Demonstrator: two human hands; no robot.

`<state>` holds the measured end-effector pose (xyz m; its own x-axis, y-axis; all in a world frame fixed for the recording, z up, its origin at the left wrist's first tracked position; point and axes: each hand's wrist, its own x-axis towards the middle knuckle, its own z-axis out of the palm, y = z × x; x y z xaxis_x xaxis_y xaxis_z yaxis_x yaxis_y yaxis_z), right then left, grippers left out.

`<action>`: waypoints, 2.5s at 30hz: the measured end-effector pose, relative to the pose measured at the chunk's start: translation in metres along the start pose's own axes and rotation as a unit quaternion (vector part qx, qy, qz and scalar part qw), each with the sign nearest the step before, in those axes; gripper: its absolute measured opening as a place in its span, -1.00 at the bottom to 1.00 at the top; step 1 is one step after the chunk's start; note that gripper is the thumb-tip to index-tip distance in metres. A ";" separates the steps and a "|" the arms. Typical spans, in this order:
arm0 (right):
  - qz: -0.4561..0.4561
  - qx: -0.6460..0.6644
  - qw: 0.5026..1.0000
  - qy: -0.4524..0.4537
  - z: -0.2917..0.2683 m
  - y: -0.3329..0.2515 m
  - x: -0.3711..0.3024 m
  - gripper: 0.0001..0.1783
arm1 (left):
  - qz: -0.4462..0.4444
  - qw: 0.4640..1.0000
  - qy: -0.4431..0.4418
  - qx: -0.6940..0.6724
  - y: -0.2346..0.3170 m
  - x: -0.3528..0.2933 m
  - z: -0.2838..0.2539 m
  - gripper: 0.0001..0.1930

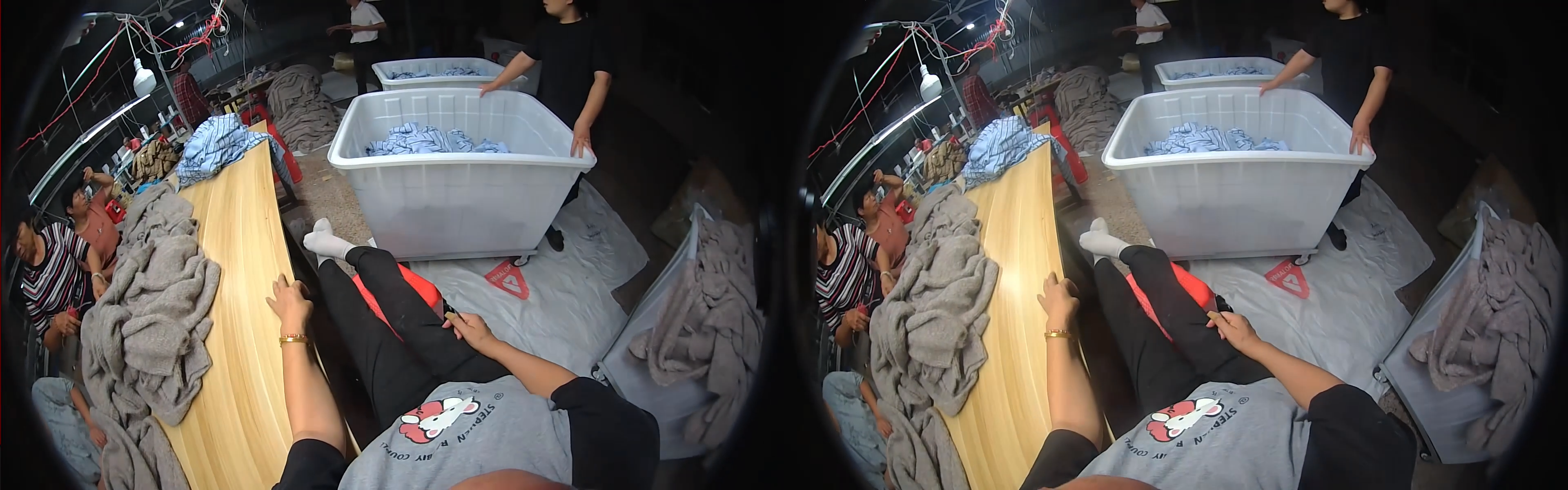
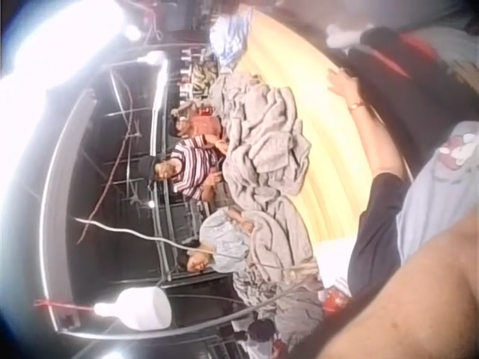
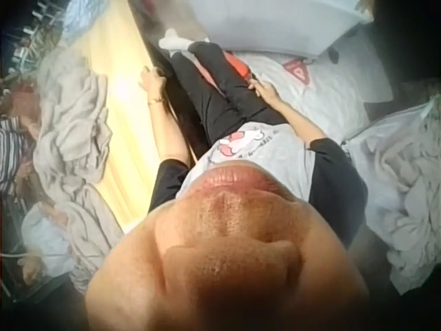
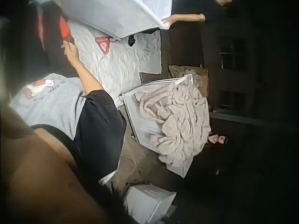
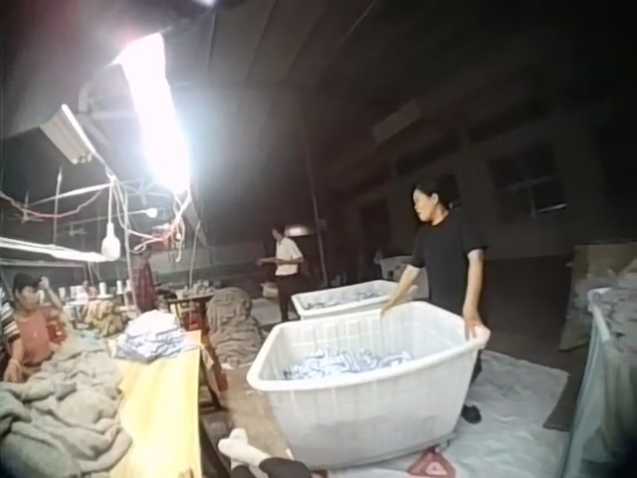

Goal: Trimming loose threads and inspecting grey fleece garments.

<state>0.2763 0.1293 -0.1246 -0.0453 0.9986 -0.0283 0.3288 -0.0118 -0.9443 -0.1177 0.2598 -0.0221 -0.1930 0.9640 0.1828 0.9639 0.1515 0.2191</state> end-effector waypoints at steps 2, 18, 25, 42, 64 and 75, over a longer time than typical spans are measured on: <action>0.008 0.001 1.000 -0.001 0.000 -0.002 -0.002 -0.50 | -0.002 1.000 -0.011 0.003 0.002 0.000 -0.002 -0.75; 0.014 -0.014 1.000 -0.012 0.000 -0.009 -0.004 -0.51 | -0.001 1.000 0.003 0.004 -0.003 -0.002 0.001 -0.77; -0.005 0.015 1.000 0.003 -0.002 -0.020 -0.008 -0.53 | -0.004 1.000 -0.012 0.014 0.011 -0.001 0.000 -0.74; 0.000 -0.033 0.999 -0.007 -0.042 -0.026 -0.049 -0.50 | 0.026 0.998 -0.027 0.050 0.023 -0.025 -0.003 -0.66; 0.001 -0.008 1.000 0.011 -0.096 -0.001 -0.119 -0.51 | 0.030 0.997 -0.055 0.039 0.055 -0.084 -0.007 -0.58; -0.060 -0.261 0.964 -0.008 -0.165 0.044 -0.150 -0.68 | 0.065 0.992 -0.064 0.090 0.077 -0.072 0.003 -0.59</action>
<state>0.4530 -0.0124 -0.1075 -0.1248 0.9903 0.0616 0.7492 0.1347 -0.6485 -0.0291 0.2028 -0.0208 -0.0515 0.9960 0.0724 0.9984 0.0498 0.0253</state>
